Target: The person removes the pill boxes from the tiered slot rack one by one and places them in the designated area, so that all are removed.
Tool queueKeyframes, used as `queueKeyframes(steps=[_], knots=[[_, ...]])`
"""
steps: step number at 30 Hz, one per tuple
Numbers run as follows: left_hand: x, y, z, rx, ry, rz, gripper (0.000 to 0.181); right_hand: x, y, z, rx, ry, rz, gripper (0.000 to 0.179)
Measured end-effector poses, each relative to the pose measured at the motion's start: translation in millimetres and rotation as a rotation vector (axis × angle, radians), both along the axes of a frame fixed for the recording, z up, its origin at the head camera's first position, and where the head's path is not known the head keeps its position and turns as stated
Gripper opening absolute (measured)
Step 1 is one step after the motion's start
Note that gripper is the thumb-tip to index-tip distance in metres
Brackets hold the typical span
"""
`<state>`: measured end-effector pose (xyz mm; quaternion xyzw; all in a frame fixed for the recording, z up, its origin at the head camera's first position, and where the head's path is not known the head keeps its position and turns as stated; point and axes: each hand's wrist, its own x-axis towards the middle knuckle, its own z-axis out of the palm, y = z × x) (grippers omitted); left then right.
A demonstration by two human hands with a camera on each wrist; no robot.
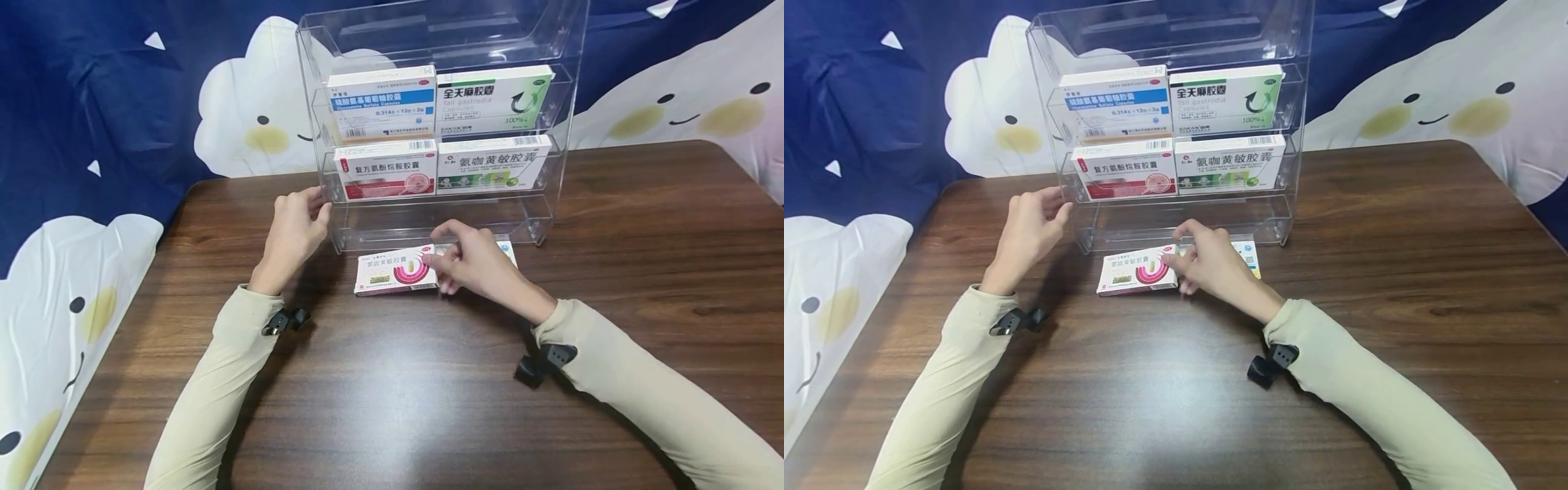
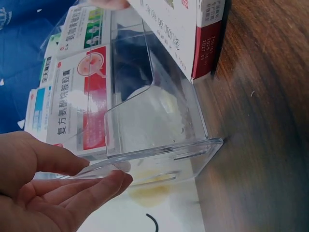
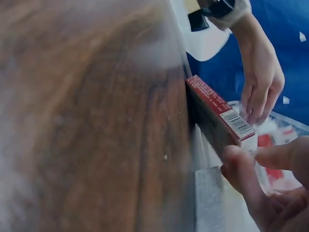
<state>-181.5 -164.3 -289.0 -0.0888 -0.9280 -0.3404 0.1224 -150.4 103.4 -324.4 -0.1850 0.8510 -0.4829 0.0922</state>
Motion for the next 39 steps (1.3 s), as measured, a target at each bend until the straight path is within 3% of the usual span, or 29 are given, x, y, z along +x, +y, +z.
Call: queueKeyframes(steps=[6, 10, 13, 18, 29, 39], knots=[[0.3, 0.3, 1.4, 0.002, -0.009, 0.003, 0.033, 16.5, -14, 6.8, 0.314, 0.531, 0.14, 0.025], [1.5, -0.2, 0.8, 0.002, -0.008, 0.008, 0.033, 25.3, -28, 6.3, 0.451, 0.692, 0.342, 0.025], [2.5, -0.3, -0.5, 0.004, -0.008, 0.007, 0.033, 28.5, -34, 3.8, 0.544, 0.709, 0.426, 0.017], [2.0, 0.4, -1.3, -0.002, 0.004, 0.001, 0.033, 29.3, -34, 2.4, 0.623, 0.686, 0.425, 0.015], [2.3, 1.7, 2.9, -0.004, 0.017, -0.017, 0.032, 20.3, -28, 3.7, 0.637, 0.654, 0.389, 0.025], [2.9, 4.1, 3.5, 0.006, 0.008, -0.029, 0.031, 15.8, -22, -0.1, 0.592, 0.662, 0.382, 0.017]])
